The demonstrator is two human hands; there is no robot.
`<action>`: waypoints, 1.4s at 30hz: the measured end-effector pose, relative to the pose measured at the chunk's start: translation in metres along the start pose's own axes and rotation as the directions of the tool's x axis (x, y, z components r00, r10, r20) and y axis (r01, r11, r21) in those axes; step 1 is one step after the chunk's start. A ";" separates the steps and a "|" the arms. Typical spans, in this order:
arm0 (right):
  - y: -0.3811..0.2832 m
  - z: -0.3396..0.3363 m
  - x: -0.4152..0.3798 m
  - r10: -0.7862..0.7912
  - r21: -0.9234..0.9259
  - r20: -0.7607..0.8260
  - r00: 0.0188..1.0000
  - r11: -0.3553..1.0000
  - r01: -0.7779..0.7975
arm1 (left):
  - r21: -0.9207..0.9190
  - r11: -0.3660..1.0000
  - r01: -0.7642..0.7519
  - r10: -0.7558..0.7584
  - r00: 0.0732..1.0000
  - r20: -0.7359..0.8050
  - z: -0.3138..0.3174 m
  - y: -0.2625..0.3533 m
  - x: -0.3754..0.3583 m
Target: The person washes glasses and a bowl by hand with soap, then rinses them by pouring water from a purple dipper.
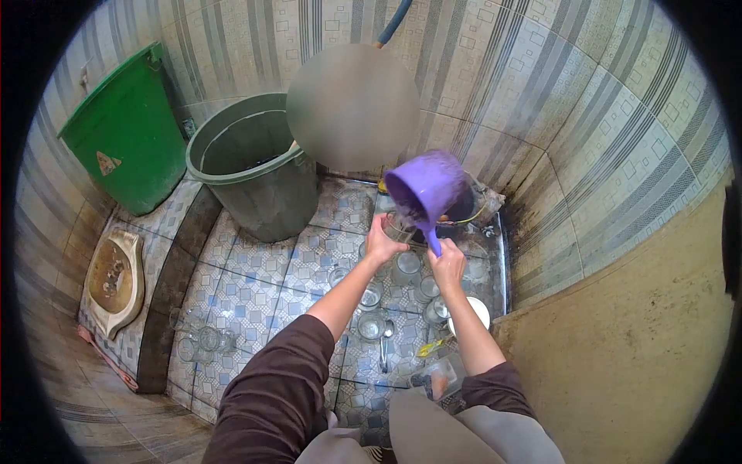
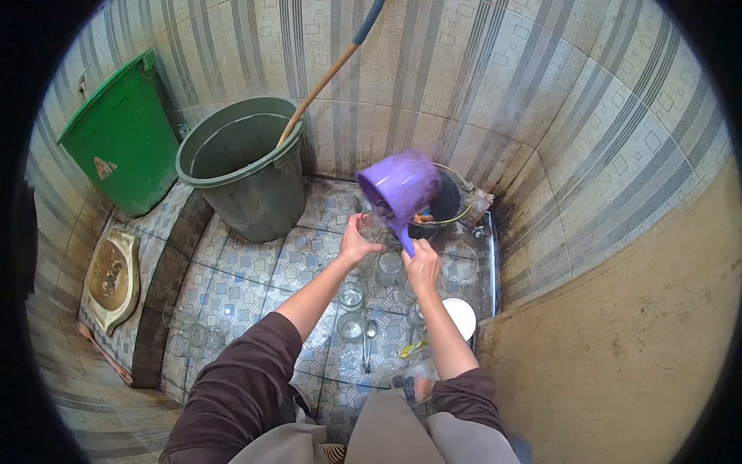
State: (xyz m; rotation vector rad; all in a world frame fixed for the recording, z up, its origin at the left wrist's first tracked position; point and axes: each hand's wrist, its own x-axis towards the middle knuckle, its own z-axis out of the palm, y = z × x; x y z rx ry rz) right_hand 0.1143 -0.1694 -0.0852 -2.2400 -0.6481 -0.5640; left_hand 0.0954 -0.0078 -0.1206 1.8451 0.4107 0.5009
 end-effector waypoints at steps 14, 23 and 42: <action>-0.215 0.082 0.134 -0.104 0.624 0.381 0.919 0.762 -0.172 | 0.269 0.958 -0.096 0.103 0.995 -0.012 -0.136 0.004 -0.002; -0.218 0.174 0.124 -0.063 0.735 0.663 0.746 0.248 -0.632 | 0.365 0.931 0.025 -0.014 0.999 -0.034 -0.203 0.028 -0.017; -0.059 0.219 -0.052 0.140 0.199 0.961 0.240 0.254 -0.947 | 0.810 0.491 -0.320 0.341 0.927 0.159 -0.177 0.051 -0.068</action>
